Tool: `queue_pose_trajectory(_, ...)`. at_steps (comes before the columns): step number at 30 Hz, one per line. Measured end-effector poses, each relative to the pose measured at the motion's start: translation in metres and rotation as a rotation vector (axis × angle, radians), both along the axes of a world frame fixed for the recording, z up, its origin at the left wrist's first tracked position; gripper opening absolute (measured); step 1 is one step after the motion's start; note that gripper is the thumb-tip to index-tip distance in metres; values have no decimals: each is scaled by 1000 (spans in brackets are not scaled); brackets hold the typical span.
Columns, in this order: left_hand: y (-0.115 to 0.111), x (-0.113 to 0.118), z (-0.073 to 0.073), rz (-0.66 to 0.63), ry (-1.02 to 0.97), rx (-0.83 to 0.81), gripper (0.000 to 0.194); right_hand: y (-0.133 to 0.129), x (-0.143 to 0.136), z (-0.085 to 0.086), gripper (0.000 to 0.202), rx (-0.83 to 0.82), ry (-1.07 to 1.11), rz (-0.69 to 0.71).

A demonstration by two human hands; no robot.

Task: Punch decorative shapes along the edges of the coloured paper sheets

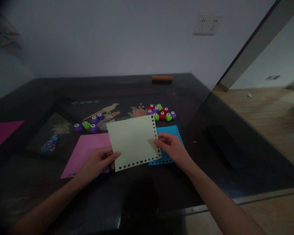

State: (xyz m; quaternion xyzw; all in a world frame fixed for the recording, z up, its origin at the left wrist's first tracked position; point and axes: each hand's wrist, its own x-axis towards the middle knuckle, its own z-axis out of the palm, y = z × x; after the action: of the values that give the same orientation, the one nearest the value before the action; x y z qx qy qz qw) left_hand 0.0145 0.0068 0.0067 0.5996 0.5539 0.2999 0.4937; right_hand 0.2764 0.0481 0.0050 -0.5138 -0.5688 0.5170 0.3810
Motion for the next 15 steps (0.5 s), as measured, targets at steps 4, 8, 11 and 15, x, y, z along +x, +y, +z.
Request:
queue_pose_trajectory(4, -1, 0, 0, 0, 27, -12, 32, -2, -1, 1, 18, -90, 50, 10)
queue_pose_trajectory(8, -1, -1, -1, 41, 61, -26, 33, -3, -3, 3, 14, -97, 60, -28)
queue_pose_trajectory(11, 0, -2, -1, 60, 54, -26, 34, -2, -4, 3, 14, -72, 84, -24)
queue_pose_trajectory(15, 1, -3, -1, 74, 62, 5, 33, -1, -4, 1, 17, -43, 91, -17)
